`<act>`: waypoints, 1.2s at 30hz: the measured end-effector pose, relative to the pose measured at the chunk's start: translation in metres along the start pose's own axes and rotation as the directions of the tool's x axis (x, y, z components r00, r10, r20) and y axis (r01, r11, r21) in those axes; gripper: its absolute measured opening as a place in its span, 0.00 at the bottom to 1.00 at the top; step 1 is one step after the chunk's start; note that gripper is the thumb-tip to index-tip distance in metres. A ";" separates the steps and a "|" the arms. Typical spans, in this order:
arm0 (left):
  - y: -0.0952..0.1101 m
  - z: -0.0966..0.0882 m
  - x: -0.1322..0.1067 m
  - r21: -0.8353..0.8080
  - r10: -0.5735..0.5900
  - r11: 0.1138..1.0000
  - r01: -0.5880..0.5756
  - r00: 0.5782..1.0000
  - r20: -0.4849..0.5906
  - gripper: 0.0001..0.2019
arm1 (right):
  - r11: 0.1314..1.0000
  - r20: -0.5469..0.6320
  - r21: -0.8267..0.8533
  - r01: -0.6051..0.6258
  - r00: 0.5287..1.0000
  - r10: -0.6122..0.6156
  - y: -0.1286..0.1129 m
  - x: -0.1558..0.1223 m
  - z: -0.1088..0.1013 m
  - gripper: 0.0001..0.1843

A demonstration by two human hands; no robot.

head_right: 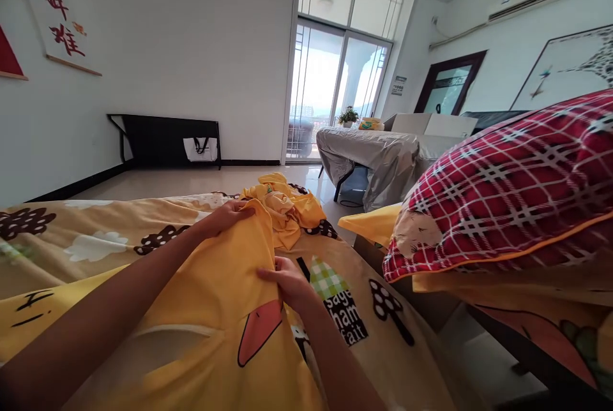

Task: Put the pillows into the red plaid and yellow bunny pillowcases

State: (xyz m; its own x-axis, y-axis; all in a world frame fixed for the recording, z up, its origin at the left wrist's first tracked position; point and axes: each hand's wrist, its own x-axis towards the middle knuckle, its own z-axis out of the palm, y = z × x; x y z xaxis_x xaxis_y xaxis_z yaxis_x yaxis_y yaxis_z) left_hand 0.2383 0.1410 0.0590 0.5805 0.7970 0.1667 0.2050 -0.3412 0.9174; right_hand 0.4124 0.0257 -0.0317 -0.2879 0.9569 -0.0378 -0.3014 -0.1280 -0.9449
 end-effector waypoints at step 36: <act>-0.086 0.029 0.026 0.420 0.025 0.906 0.044 0.987 -0.156 0.15 | 0.497 -0.384 -0.826 -0.267 0.911 -0.149 0.019 0.014 -0.014 0.11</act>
State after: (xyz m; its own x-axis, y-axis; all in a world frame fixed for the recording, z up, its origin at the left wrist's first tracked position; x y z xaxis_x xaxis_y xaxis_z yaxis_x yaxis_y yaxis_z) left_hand 0.2589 0.1765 -0.0264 0.4551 0.8565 0.2436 0.5426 -0.4836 0.6868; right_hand 0.4157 0.0402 -0.0550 0.1322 0.9911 -0.0187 0.6779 -0.1041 -0.7278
